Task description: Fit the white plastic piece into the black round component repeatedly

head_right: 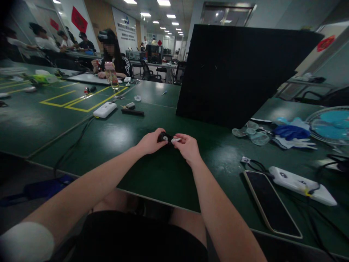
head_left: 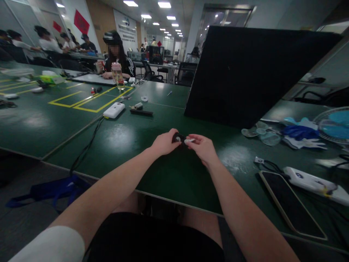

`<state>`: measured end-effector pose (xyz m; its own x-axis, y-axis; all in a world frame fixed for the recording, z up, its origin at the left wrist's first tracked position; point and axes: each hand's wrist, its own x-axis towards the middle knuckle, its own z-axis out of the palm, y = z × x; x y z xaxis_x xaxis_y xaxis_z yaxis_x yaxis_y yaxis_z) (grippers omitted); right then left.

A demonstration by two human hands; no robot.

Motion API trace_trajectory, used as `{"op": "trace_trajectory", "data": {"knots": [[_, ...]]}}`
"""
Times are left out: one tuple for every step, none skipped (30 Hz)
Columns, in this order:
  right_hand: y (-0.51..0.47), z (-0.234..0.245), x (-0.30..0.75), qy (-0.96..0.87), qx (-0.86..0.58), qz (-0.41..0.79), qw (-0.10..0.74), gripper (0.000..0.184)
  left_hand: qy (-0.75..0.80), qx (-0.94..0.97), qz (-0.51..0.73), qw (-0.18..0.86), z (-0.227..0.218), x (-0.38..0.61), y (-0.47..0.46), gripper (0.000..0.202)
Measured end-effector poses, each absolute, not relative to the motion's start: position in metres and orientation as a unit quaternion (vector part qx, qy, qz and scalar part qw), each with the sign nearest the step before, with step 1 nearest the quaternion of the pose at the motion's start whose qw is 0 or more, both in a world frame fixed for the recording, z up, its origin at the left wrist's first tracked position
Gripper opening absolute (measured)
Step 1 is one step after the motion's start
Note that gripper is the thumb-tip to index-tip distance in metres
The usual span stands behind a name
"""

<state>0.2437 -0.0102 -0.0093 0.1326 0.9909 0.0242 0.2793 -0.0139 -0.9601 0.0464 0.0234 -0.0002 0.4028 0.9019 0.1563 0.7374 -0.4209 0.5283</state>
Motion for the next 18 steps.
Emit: {"op": "trace_trajectory", "data": {"knots": [[-0.009,-0.010,0.245,-0.532,-0.606,0.390,0.444,0.040,0.501,0.815,0.216,0.195,0.000,0.047,0.023,0.048],[-0.009,-0.011,0.246,-0.537,-0.619,0.384,0.425,0.036,0.499,0.814,0.218,0.199,0.000,0.047,0.023,0.048],[-0.008,-0.011,0.248,-0.546,-0.633,0.372,0.404,0.033,0.498,0.814,0.220,0.202,0.000,0.047,0.024,0.048],[-0.007,-0.013,0.249,-0.559,-0.642,0.355,0.386,0.032,0.498,0.813,0.221,0.204,0.000,0.046,0.024,0.049],[-0.007,-0.014,0.251,-0.575,-0.645,0.340,0.372,0.033,0.499,0.813,0.221,0.205,0.000,0.046,0.024,0.050],[-0.006,-0.015,0.252,-0.591,-0.641,0.329,0.362,0.035,0.500,0.812,0.220,0.206,0.000,0.046,0.024,0.050],[-0.006,-0.016,0.253,-0.605,-0.634,0.324,0.355,0.039,0.502,0.811,0.219,0.207,0.000,0.046,0.024,0.051],[-0.006,-0.017,0.254,-0.615,-0.627,0.321,0.353,0.044,0.504,0.810,0.218,0.209,0.000,0.046,0.024,0.051],[-0.006,-0.018,0.254,-0.620,-0.624,0.318,0.353,0.047,0.504,0.809,0.218,0.210,0.000,0.046,0.024,0.051],[-0.007,-0.017,0.254,-0.622,-0.626,0.311,0.353,0.048,0.505,0.808,0.219,0.212,0.000,0.046,0.025,0.051],[-0.008,-0.016,0.253,-0.623,-0.634,0.296,0.351,0.047,0.506,0.807,0.219,0.213,0.000,0.046,0.025,0.051],[-0.009,-0.015,0.252,-0.623,-0.645,0.275,0.347,0.043,0.505,0.807,0.218,0.214,0.001,0.046,0.024,0.051],[-0.011,-0.013,0.252,-0.622,-0.655,0.253,0.347,0.038,0.505,0.808,0.216,0.215,0.001,0.046,0.024,0.050],[-0.012,-0.011,0.251,-0.621,-0.660,0.234,0.352,0.032,0.503,0.810,0.213,0.214,0.001,0.046,0.023,0.050],[-0.014,-0.009,0.250,-0.620,-0.658,0.221,0.366,0.028,0.502,0.811,0.211,0.213,0.002,0.047,0.023,0.049],[-0.015,-0.006,0.249,-0.621,-0.648,0.211,0.388,0.025,0.502,0.812,0.211,0.211,0.002,0.047,0.022,0.048],[-0.016,-0.004,0.248,-0.622,-0.633,0.206,0.412,0.024,0.501,0.812,0.212,0.209,0.002,0.047,0.021,0.048],[-0.017,-0.003,0.247,-0.625,-0.616,0.203,0.435,0.025,0.502,0.812,0.214,0.207,0.002,0.047,0.021,0.047]]}}
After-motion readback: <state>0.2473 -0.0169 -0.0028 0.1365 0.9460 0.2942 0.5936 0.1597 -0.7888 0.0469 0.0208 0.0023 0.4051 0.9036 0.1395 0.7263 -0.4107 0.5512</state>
